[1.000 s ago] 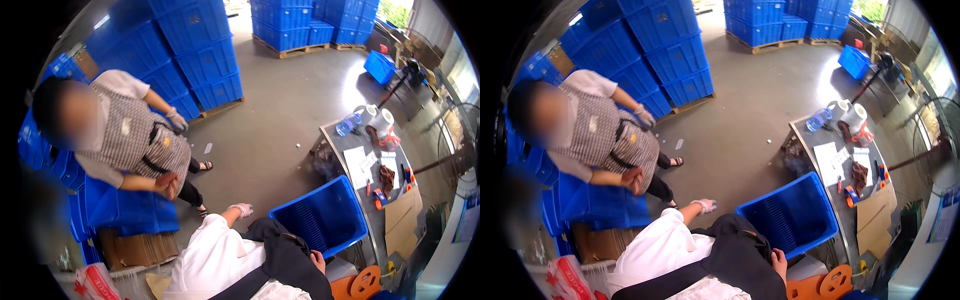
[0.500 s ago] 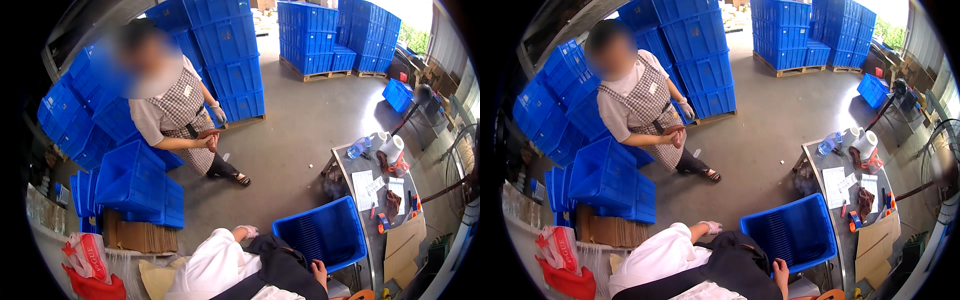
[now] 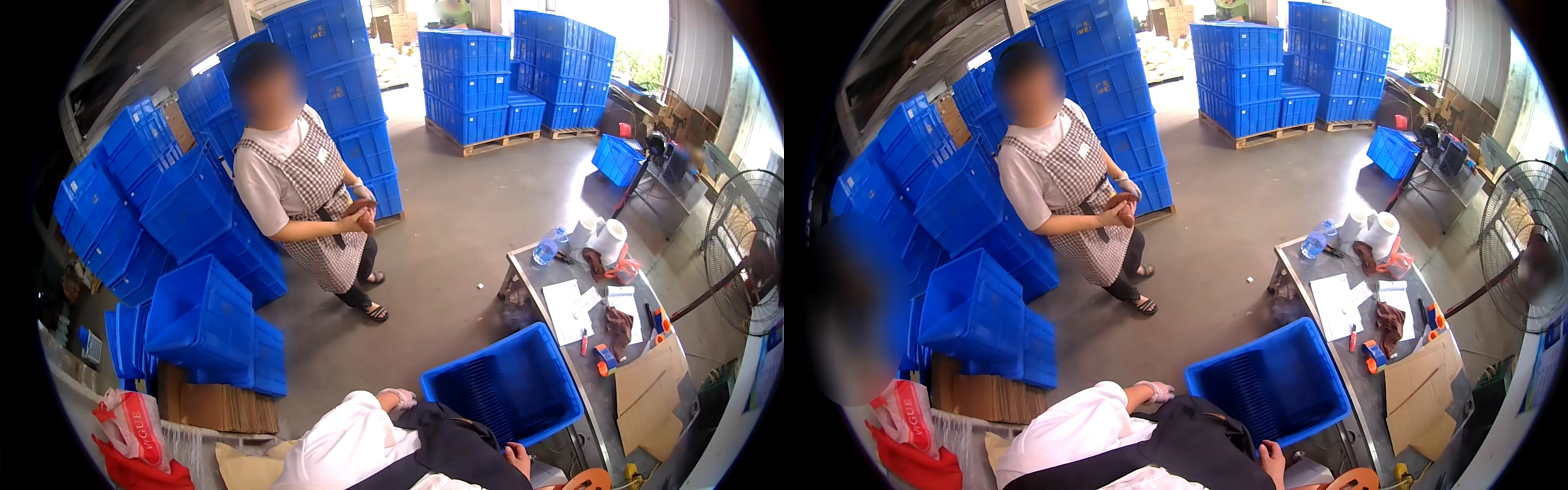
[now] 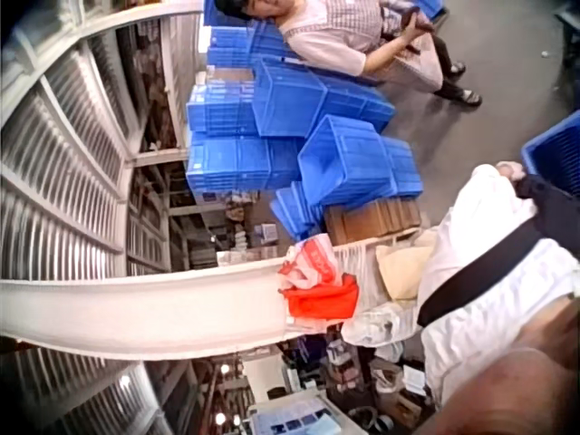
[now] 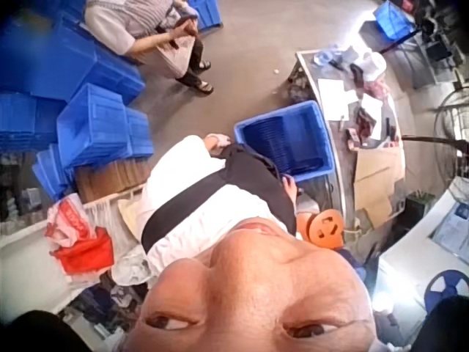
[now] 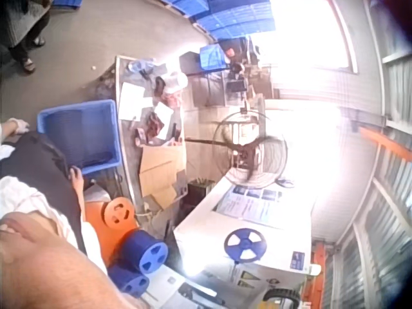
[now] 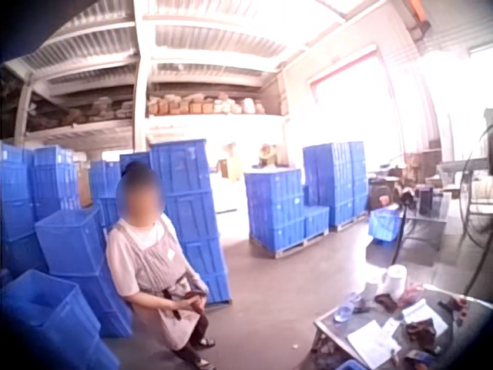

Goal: The person picks up blue plastic spools from a blue crate and stacks them onto a pile on a nearby table. The person handles the spools one by one, placing them on top of the existing stack.

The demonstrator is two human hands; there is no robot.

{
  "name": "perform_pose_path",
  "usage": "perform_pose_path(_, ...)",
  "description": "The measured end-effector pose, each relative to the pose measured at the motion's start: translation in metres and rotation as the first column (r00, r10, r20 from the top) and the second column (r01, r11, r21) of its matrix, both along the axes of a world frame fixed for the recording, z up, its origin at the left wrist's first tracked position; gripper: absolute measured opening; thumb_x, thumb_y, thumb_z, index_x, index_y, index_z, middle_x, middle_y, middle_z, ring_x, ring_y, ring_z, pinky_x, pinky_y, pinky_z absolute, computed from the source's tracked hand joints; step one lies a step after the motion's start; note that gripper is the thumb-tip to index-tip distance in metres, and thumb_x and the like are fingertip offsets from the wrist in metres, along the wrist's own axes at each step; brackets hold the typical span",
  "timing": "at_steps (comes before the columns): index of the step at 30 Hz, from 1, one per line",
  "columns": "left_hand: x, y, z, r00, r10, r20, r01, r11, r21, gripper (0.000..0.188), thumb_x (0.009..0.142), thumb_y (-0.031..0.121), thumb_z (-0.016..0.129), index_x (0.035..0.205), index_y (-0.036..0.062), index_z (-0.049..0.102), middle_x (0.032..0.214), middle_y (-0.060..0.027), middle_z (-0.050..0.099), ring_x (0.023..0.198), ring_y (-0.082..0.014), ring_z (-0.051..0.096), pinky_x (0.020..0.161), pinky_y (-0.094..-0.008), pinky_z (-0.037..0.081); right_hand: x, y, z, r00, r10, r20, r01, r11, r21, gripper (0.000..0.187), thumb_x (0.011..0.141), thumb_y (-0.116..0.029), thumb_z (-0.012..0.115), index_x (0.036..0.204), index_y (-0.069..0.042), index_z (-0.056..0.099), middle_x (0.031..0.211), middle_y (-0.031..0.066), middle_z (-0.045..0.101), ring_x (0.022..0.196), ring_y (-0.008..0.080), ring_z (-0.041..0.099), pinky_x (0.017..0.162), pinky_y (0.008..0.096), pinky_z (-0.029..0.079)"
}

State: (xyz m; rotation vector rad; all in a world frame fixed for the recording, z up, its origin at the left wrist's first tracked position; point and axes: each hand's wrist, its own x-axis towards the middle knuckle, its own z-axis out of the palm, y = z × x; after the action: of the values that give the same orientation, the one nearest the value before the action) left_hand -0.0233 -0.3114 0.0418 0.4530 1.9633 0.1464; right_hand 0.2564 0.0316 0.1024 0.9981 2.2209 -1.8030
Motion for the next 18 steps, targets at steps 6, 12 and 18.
perform_pose_path(6, 0.003, 0.026, 0.006, 1.000, -0.016, 0.005, 0.016, 1.000, 0.016, 0.057, 0.094, 0.040, 0.043, 0.143, 0.0111, 0.045, 0.142, -0.0145, 0.051, 0.132, -0.0327, 0.046, 0.110, -0.0414, 0.035, 0.015, 0.013, 0.004, 0.999, -0.036, -0.004, 0.036, 0.999, 0.007, 0.029, 0.091, -0.022, 0.065, 0.113, -0.003, 0.065, 0.099, 0.0101, 0.070, 0.090, 0.0160, 0.065, 0.081, 0.0296, 0.051)
perform_pose_path(12, 0.003, 0.050, 0.035, 0.999, -0.043, 0.005, 0.043, 0.999, 0.005, 0.054, 0.098, 0.038, 0.043, 0.145, 0.0115, 0.042, 0.141, -0.0120, 0.052, 0.132, -0.0298, 0.047, 0.110, -0.0404, 0.036, 0.026, 0.025, 0.010, 0.999, -0.032, -0.041, 0.033, 0.999, 0.009, 0.029, 0.091, -0.022, 0.065, 0.113, -0.003, 0.065, 0.098, 0.0100, 0.071, 0.089, 0.0158, 0.066, 0.081, 0.0295, 0.051)
perform_pose_path(18, 0.011, 0.059, 0.036, 0.999, -0.031, 0.016, 0.032, 0.999, -0.015, 0.055, 0.096, 0.039, 0.044, 0.145, 0.0116, 0.043, 0.143, -0.0117, 0.050, 0.134, -0.0295, 0.045, 0.111, -0.0409, 0.035, 0.031, 0.039, 0.035, 0.999, -0.001, -0.041, 0.005, 0.995, 0.102, 0.027, 0.094, -0.019, 0.062, 0.112, 0.001, 0.063, 0.090, 0.0069, 0.068, 0.082, 0.0112, 0.061, 0.074, 0.0271, 0.050)
